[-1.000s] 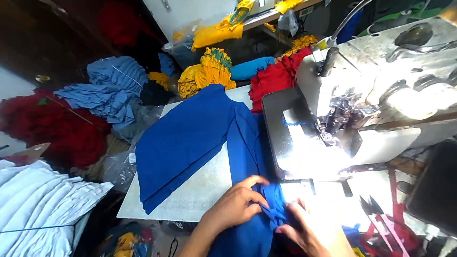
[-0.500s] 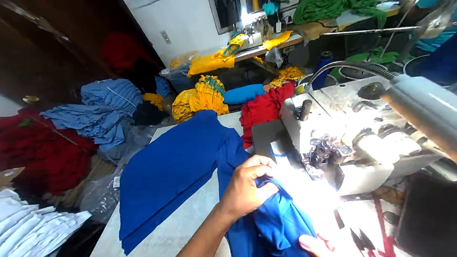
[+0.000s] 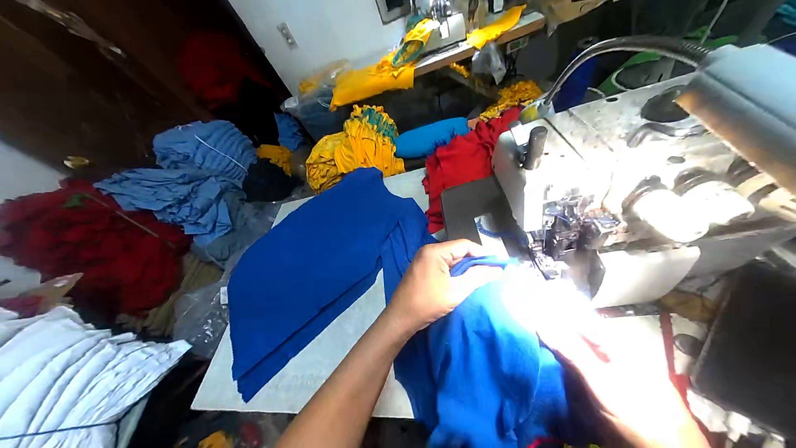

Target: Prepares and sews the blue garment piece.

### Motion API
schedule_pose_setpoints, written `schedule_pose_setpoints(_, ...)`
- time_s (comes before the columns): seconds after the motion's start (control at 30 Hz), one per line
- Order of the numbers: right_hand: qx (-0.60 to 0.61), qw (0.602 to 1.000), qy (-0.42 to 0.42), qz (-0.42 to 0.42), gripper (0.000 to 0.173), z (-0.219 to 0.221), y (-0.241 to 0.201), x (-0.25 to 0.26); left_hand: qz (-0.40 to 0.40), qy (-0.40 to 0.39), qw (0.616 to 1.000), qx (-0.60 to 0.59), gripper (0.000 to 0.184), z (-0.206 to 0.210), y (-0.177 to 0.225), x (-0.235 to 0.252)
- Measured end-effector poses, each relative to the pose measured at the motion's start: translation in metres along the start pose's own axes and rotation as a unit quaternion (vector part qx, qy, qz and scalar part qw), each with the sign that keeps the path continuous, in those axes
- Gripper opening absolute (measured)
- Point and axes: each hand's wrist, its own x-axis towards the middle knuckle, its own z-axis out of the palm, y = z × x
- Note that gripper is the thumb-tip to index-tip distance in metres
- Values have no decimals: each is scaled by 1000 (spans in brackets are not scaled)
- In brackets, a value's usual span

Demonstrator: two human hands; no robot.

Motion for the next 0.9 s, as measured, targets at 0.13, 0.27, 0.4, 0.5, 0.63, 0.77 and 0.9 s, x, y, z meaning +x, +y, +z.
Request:
schedule_pose_setpoints(0.13, 15, 999, -16, 37, 18, -4, 7, -9, -19, 11, 1000, -1, 9, -1, -3, 0)
schedule_pose_setpoints(0.27, 58, 994, -49, 81, 6, -1, -10, -12, -28, 10, 1000, 2, 5, -3, 6, -2)
schedule_pose_setpoints(0.4, 33, 999, -38, -1, 10, -1, -10, -4, -4, 37, 999, -20, 11, -1, 28, -3)
schedule_pose_setpoints(0.5, 24, 999, -37, 9, 12, 0, -11, -2, 8, 12, 1000, -23, 9, -2, 7, -1)
schedule_pose_setpoints(0.63, 54, 996, -36, 55, 16, -1, -14, -7, -12, 0, 998, -57, 19, -2, 1, 3)
schedule_pose_setpoints(0.77, 150, 960, -83, 221, 11, -6, -9, -17, -42, -1, 995, -94, 20, -1, -7, 4)
schedule_pose_setpoints(0.9, 264, 934, -131, 200, 10, 7, -24, -11, -14, 94, 980, -177, 17, -1, 14, 6)
